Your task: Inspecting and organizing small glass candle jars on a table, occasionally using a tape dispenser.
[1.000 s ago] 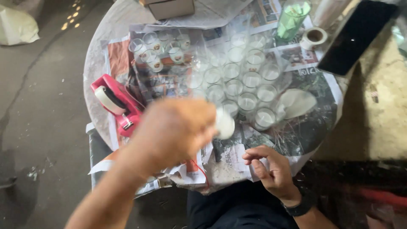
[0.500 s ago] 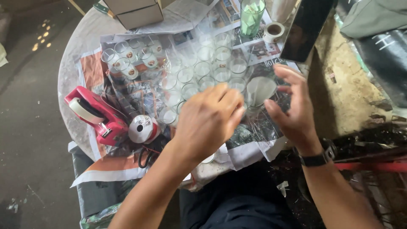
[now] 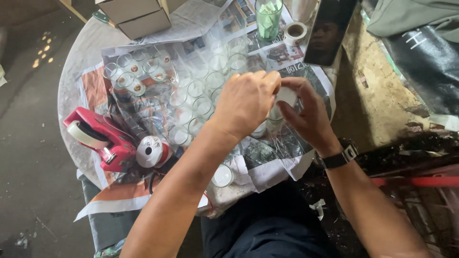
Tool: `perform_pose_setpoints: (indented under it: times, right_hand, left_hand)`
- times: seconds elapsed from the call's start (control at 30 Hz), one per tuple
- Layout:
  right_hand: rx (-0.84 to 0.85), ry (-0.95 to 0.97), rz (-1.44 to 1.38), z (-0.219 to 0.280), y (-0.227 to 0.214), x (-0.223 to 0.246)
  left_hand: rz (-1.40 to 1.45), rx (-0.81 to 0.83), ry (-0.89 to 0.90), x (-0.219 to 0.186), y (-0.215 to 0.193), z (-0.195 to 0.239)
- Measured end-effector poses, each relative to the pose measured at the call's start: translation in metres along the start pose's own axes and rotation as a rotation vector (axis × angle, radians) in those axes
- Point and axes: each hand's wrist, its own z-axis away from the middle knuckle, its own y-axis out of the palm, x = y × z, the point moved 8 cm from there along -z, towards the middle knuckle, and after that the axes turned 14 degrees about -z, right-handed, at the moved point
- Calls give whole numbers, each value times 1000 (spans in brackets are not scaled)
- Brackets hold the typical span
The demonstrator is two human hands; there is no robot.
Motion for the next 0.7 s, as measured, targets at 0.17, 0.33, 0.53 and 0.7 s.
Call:
perform_pose_setpoints:
  times: [0.17, 0.33, 0.53, 0.7]
  right_hand:
    - [3, 11, -65, -1, 4, 0]
    - [-27, -12, 39, 4, 2, -3]
    - [-64, -101, 140, 5, 1, 0]
    - [-3, -185, 269, 8, 5, 8]
  left_hand:
    - [1, -7, 4, 1, -14, 6]
    - [-25, -67, 17, 0, -26, 10]
    - [176, -322, 3, 12, -38, 13]
    - [626, -323, -72, 29, -80, 23]
